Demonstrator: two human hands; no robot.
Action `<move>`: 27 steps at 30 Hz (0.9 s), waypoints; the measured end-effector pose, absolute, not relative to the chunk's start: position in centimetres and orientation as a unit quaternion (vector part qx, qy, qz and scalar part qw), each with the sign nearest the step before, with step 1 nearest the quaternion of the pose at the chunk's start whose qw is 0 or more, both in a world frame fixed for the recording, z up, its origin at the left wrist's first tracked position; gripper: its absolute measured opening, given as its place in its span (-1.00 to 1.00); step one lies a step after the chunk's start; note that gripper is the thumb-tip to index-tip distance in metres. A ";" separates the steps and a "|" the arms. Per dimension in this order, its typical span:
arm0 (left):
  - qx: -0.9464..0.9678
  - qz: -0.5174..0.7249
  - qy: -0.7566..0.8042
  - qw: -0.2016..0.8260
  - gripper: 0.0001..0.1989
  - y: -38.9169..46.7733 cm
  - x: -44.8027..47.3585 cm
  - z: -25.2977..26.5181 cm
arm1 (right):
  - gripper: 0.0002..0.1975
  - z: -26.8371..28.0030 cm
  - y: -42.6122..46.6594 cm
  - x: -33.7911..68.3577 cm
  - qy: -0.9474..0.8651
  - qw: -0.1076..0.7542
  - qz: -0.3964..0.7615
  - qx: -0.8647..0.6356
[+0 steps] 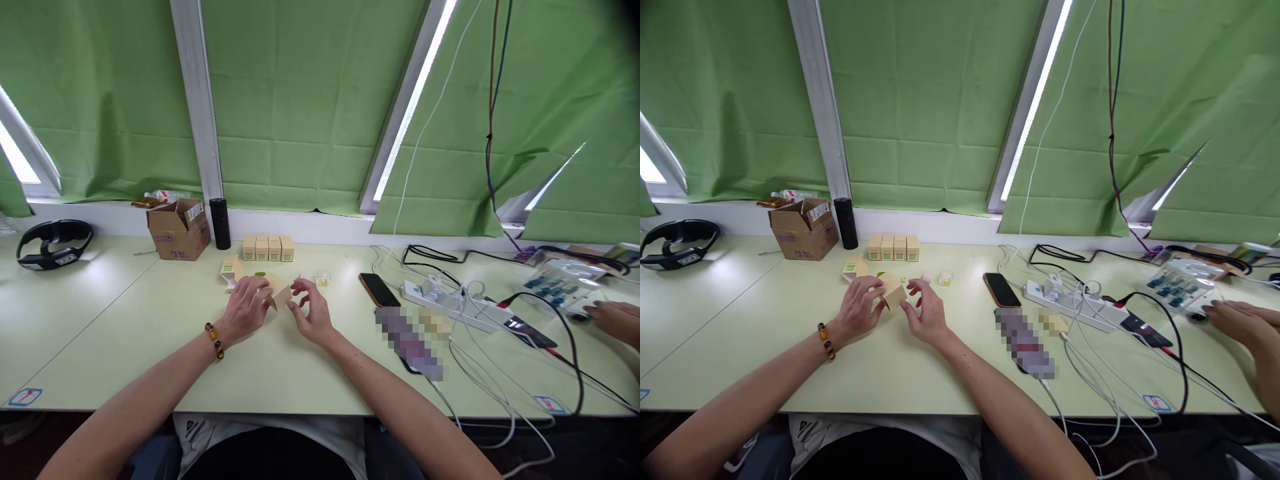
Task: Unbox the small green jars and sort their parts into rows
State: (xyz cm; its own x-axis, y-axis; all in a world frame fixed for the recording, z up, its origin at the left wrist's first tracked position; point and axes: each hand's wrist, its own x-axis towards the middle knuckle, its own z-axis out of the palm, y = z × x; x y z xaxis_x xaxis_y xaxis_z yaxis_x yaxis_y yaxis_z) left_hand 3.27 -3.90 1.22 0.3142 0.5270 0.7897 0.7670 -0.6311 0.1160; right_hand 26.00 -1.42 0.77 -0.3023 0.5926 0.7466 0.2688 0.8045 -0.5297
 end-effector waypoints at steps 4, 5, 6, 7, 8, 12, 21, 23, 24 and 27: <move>-0.819 -0.390 -0.404 0.119 -0.77 -4.1 3.1 0.7 | -0.40 0.9 -2.4 25.7 -0.823 0.525 0.062 -0.210; -0.822 -0.383 -0.405 0.119 -0.77 -4.2 3.0 0.5 | -0.37 0.9 -2.6 25.6 -0.826 0.524 0.047 -0.202; -0.823 -0.376 -0.407 0.124 -0.77 -4.2 3.0 0.4 | -0.35 1.0 -2.7 25.6 -0.828 0.524 0.037 -0.197; -0.824 -0.369 -0.410 0.133 -0.77 -4.2 2.9 0.2 | -0.33 1.0 -2.8 25.5 -0.829 0.523 0.030 -0.195; -0.823 -0.363 -0.414 0.141 -0.76 -4.2 2.9 0.1 | -0.32 1.0 -2.8 25.5 -0.831 0.520 0.026 -0.195; -0.820 -0.345 -0.437 0.136 -0.73 -4.1 2.8 -0.4 | -0.27 1.1 -2.9 25.5 -0.842 0.500 0.015 -0.203; -0.824 -0.357 -0.432 0.090 -0.68 -4.5 3.7 -0.2 | -0.19 1.2 -3.3 25.0 -0.853 0.473 0.017 -0.223; -0.828 -0.353 -0.425 0.095 -0.66 -4.6 4.1 0.0 | -0.18 1.1 -3.2 24.9 -0.849 0.469 0.030 -0.242; -0.830 -0.348 -0.423 0.104 -0.65 -4.6 4.3 0.1 | -0.18 1.0 -3.0 24.9 -0.845 0.472 0.036 -0.250; -0.832 -0.334 -0.424 0.129 -0.61 -4.7 5.0 0.5 | -0.21 0.7 -2.5 25.0 -0.831 0.481 0.054 -0.276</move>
